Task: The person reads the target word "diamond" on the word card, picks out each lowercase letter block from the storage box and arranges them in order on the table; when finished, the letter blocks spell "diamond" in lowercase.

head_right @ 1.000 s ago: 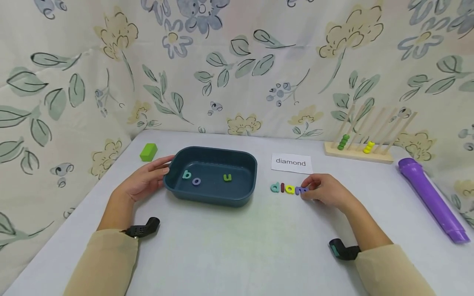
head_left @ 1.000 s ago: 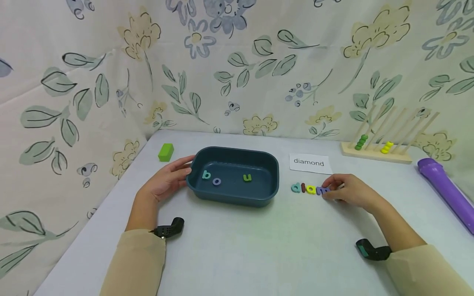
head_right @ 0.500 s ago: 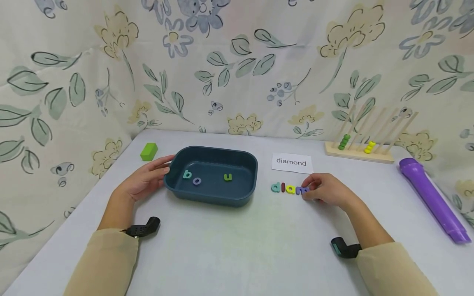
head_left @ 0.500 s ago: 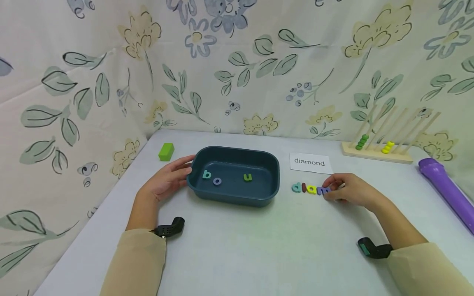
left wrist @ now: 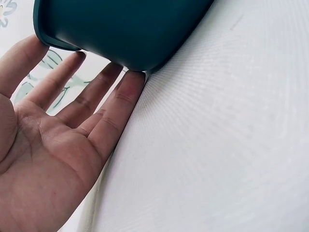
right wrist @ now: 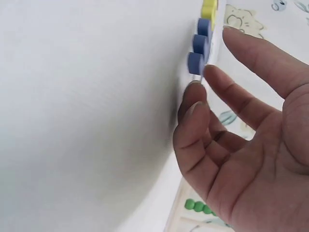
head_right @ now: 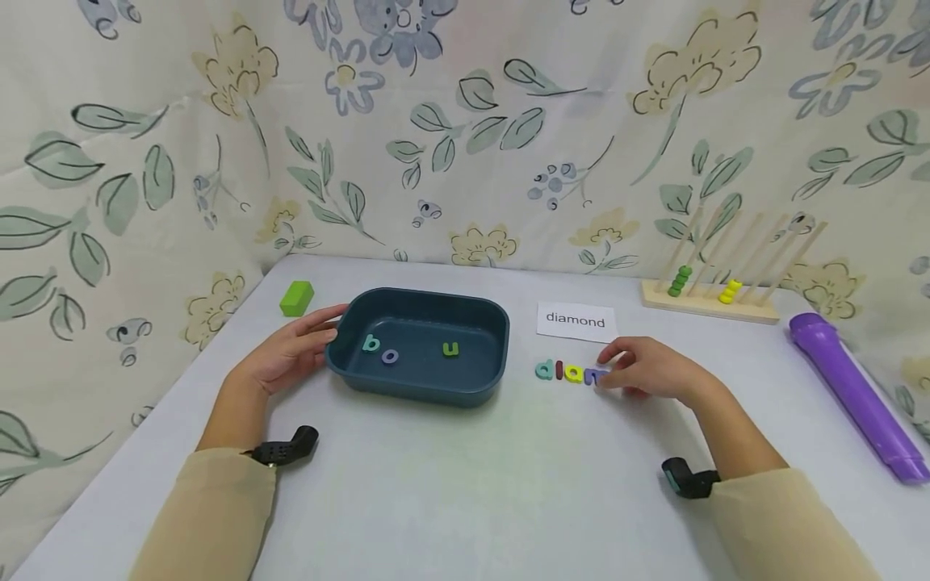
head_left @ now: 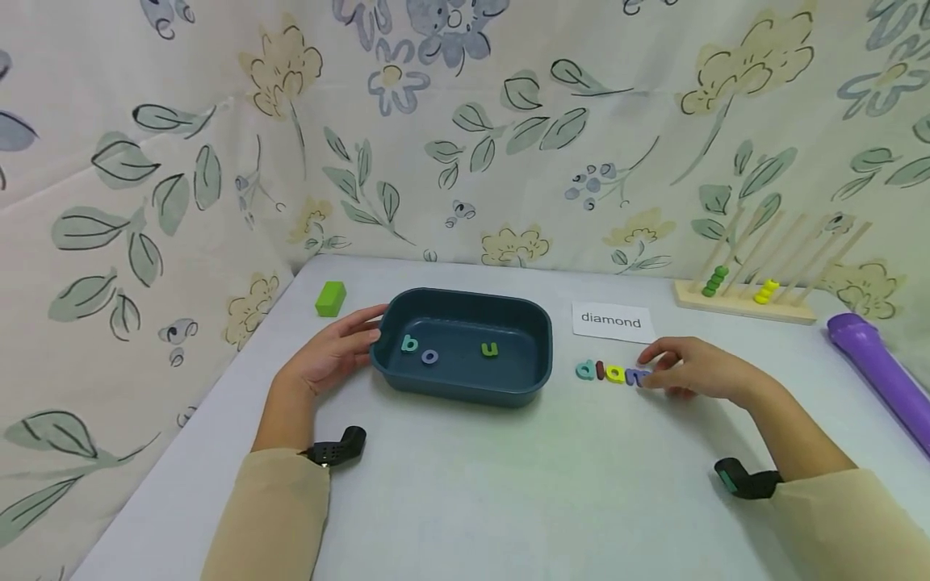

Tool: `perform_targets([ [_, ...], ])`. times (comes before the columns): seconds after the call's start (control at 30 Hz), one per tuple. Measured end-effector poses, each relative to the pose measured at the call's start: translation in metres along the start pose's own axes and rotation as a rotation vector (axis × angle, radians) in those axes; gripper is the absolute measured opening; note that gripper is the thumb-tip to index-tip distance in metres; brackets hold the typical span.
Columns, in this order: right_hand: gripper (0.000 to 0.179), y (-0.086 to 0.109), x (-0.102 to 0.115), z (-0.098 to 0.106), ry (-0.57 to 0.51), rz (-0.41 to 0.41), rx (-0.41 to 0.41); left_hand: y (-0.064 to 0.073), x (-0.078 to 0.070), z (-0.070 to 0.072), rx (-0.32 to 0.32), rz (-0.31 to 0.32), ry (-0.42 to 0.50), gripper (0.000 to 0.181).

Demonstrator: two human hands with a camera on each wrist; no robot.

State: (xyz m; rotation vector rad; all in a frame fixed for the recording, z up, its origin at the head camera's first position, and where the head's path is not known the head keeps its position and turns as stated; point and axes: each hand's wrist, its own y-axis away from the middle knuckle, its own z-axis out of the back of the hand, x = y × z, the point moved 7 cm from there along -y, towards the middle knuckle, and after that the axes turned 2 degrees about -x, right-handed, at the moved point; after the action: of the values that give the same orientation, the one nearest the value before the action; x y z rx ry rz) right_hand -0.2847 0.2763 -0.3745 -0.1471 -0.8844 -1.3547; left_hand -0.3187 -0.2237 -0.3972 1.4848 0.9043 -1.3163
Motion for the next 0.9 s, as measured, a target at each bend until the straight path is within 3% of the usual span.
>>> perform_targets([
  [0.47, 0.053, 0.007, 0.023, 0.026, 0.093, 0.063, -0.055, 0.000, 0.001, 0.001, -0.006, -0.003, -0.012, 0.060],
  [0.9, 0.046, 0.014, 0.056, 0.050, 0.125, 0.135, -0.173, 0.000, 0.002, 0.001, -0.004, 0.003, 0.002, 0.061],
])
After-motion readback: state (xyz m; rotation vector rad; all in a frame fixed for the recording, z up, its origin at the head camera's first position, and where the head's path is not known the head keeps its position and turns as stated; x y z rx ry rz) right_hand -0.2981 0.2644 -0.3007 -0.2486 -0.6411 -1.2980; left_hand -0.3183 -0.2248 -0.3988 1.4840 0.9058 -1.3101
